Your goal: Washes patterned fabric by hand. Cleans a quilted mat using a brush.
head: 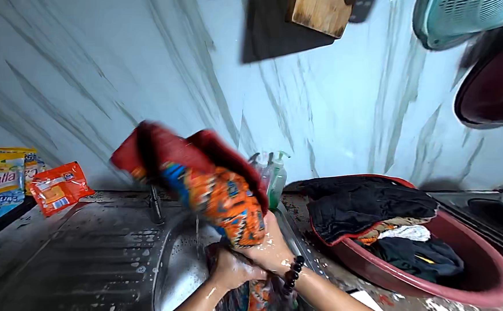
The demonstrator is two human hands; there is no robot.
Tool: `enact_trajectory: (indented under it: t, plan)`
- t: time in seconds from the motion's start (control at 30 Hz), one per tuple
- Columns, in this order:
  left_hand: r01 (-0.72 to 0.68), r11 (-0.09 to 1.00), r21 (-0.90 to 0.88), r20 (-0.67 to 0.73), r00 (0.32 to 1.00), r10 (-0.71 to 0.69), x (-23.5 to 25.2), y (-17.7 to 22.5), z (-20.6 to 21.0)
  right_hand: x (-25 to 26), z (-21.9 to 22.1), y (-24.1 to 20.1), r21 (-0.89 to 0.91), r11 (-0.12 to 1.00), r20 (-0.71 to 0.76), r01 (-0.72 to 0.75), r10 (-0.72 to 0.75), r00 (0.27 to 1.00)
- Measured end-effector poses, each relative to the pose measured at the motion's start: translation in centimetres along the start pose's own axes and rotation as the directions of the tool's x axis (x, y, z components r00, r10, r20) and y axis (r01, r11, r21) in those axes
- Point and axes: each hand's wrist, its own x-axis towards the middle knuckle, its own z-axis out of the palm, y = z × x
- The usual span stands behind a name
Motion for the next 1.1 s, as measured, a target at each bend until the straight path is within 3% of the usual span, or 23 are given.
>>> enact_trajectory:
  t: [0.13,0.23,0.33,0.43,0.5,0.6,0.7,0.73,0.77,0.8,0.83,0.87,1.0,1.1]
  plan:
    - [0.122,0.981,0.151,-0.048,0.992,-0.116,-0.3,1.3,0.3,0.6,1.1,-0.2,-0.168,0.982,0.065,0.084,-0.074,0.995]
    - [0.166,0.958,0.233,-0.034,0.986,-0.162,0.3,1.7,-0.3,0.7,0.9,1.0,-0.1,0.979,0.108,0.175,-0.164,0.981]
    - [0.238,0.971,0.022,-0.078,0.969,-0.236,1.8,3.3,-0.7,-2.1,-0.2,4.8,-0.228,0.959,0.147,0.167,-0.135,0.98]
    - [0.164,0.963,-0.216,-0.16,0.966,-0.201,2.1,4.4,-0.1,-5.3,1.1,8.7,-0.281,0.959,0.079,-0.024,0.048,0.996]
    - [0.119,0.942,-0.313,-0.057,0.988,-0.144,1.4,3.6,-0.5,-5.5,2.8,9.1,-0.132,0.984,0.009,-0.123,0.125,0.992]
    - [0.039,0.923,-0.384,0.119,0.993,0.007,1.5,3.0,-1.6,-5.1,4.2,8.3,0.011,1.0,-0.16,-0.017,0.019,0.987]
    - [-0.124,0.968,-0.216,0.273,0.945,0.182,2.3,3.8,-3.7,-3.9,3.8,7.3,0.174,0.984,-0.184,0.031,0.002,0.983]
    - [-0.147,0.985,-0.092,0.347,0.922,0.17,2.5,3.7,-4.9,-3.6,3.5,7.1,0.219,0.975,-0.189,0.029,0.013,0.982]
    - [-0.102,0.987,0.127,0.391,0.919,0.045,2.4,3.9,-6.0,-3.2,3.0,6.9,0.238,0.971,-0.196,0.013,0.035,0.98]
    - [-0.002,0.936,0.352,0.406,0.901,-0.151,2.3,3.9,-6.8,-2.8,2.6,6.6,0.246,0.969,-0.2,-0.023,0.074,0.977]
    - [0.043,0.873,0.486,0.391,0.883,-0.261,2.2,3.1,-7.0,-2.4,2.3,6.4,0.263,0.963,-0.196,-0.058,0.113,0.974]
    - [0.061,0.848,0.526,0.372,0.88,-0.294,1.8,2.1,-6.9,-2.1,2.3,6.1,0.306,0.949,-0.193,-0.074,0.138,0.971]
    - [0.02,0.955,0.294,0.268,0.958,-0.102,1.2,-1.2,-5.0,-1.3,3.4,4.7,0.537,0.839,-0.158,-0.09,0.205,0.966]
    - [0.005,0.924,0.382,0.267,0.957,-0.116,1.7,-0.7,-4.8,-1.4,3.9,4.8,0.621,0.759,-0.108,-0.193,0.327,0.939]
